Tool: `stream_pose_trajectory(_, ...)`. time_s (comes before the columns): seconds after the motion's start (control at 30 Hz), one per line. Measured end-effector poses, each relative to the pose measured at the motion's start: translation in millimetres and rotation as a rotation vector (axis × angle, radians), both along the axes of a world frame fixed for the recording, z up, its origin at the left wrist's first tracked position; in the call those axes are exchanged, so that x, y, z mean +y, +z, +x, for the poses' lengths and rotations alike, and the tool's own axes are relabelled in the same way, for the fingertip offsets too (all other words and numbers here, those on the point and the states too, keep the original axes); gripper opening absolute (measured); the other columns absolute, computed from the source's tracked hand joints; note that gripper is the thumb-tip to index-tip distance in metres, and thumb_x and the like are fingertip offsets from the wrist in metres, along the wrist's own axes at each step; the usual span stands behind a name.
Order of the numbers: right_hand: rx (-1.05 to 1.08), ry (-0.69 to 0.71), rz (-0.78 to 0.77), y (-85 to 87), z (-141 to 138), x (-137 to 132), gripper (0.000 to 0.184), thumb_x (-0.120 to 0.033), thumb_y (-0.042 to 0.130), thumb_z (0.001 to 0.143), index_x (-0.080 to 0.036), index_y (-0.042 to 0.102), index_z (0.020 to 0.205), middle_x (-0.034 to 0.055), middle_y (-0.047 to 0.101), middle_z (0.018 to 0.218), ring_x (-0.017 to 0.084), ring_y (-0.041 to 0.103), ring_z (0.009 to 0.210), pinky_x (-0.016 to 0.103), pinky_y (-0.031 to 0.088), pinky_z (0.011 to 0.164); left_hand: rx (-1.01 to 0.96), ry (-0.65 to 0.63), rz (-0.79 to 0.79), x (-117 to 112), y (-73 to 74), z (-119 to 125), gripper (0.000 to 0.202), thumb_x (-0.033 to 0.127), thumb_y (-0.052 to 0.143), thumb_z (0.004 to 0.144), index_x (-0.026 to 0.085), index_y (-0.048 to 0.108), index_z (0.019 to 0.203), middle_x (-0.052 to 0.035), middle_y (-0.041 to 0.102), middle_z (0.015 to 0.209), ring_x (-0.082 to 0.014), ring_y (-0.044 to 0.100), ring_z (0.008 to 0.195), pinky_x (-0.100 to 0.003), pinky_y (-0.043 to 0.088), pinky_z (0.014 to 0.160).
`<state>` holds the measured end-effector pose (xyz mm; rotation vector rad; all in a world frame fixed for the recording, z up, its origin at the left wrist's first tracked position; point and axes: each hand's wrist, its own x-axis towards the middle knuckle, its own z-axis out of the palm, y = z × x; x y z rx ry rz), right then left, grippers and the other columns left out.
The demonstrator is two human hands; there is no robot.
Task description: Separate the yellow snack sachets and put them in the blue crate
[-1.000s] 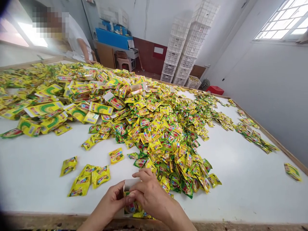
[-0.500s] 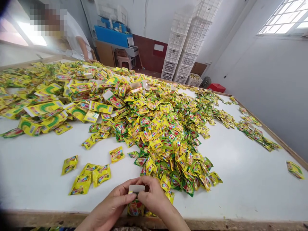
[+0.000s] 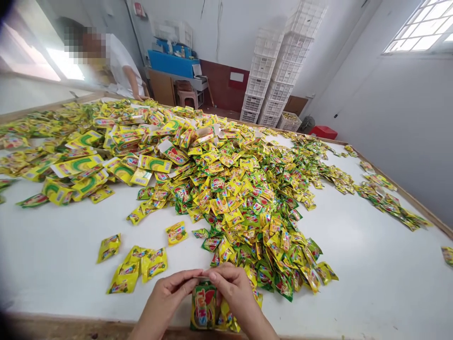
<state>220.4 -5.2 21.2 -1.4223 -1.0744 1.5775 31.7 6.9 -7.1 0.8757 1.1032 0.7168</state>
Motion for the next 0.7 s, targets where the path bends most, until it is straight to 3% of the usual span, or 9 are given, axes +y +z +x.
stream_pose_trajectory(0.1,0.004,-0.045,-0.061,-2.4,-0.5,0.4,0.033,-0.047,0.076,0.072,-0.019,0.078,0.088,0.0021,0.062,0.067,0.008,0.048,0.045,0.02,0.042,0.041,0.039,-0.03,0.069,-0.5,-3.3,2.7,0.027,0.04,0.066,0.082,0.025,0.076,0.102,-0.0045,0.076,0.107,-0.024,0.066,0.105,-0.032,0.05,0.095)
stream_pose_trajectory(0.2,-0.068,-0.071,-0.038,-4.1,-2.5,0.3,0.031,-0.046,0.079,0.068,-0.019,0.078,0.083,0.0017,0.062,0.062,0.011,0.051,0.048,0.022,0.044,0.042,0.102,-0.041,0.153,2.1,0.6,7.3,0.025,0.039,0.065,0.083,0.025,0.075,0.101,-0.0041,0.076,0.098,-0.0219,0.069,0.092,-0.03,0.054,0.083)
stream_pose_trajectory(0.33,-0.262,-0.037,0.208,-2.3,-0.3,-6.8,0.016,-0.037,0.078,0.073,-0.023,0.08,0.079,0.004,0.067,0.07,0.017,0.062,0.065,0.025,0.05,0.059,0.091,-0.162,0.405,5.0,0.9,5.2,0.02,0.032,0.065,0.085,0.028,0.077,0.1,-0.0039,0.075,0.092,-0.0195,0.07,0.086,-0.027,0.056,0.077)
stream_pose_trajectory(0.4,-0.34,0.016,0.322,-0.1,4.5,-15.7,0.011,-0.032,0.074,0.078,-0.025,0.079,0.085,0.0048,0.069,0.076,0.018,0.064,0.072,0.026,0.051,0.066,0.083,-0.23,0.522,3.0,-3.1,0.8,0.025,0.028,0.066,0.085,0.031,0.074,0.108,-0.0037,0.075,0.101,-0.0195,0.069,0.093,-0.027,0.055,0.084)
stream_pose_trajectory(0.53,-0.477,0.203,0.447,9.1,19.1,-28.2,0.023,-0.024,0.06,0.09,-0.028,0.072,0.109,0.0074,0.066,0.104,0.019,0.064,0.095,0.029,0.05,0.083,0.083,-0.348,0.646,-4.3,-11.1,-3.6,0.043,0.022,0.063,0.087,0.038,0.06,0.127,-0.0026,0.065,0.128,-0.0202,0.062,0.115,-0.03,0.049,0.1)
stream_pose_trajectory(0.6,-0.508,0.27,0.452,15.4,23.2,-18.2,0.021,-0.024,0.055,0.093,-0.027,0.073,0.104,0.0059,0.066,0.101,0.017,0.063,0.093,0.028,0.05,0.083,0.071,-0.361,0.621,-6.7,-10.8,-1.4,0.041,0.021,0.059,0.09,0.039,0.06,0.127,-0.0018,0.065,0.128,-0.0189,0.062,0.115,-0.028,0.049,0.099)
stream_pose_trajectory(0.7,-0.717,0.346,0.491,20.7,15.9,23.6,0.023,-0.015,0.05,0.093,-0.023,0.072,0.093,0.0037,0.066,0.091,0.015,0.063,0.085,0.024,0.049,0.077,0.094,-0.354,0.56,-7.6,-3.2,2.9,0.034,0.023,0.056,0.092,0.037,0.063,0.122,-0.0018,0.07,0.114,-0.0169,0.064,0.107,-0.026,0.051,0.093)
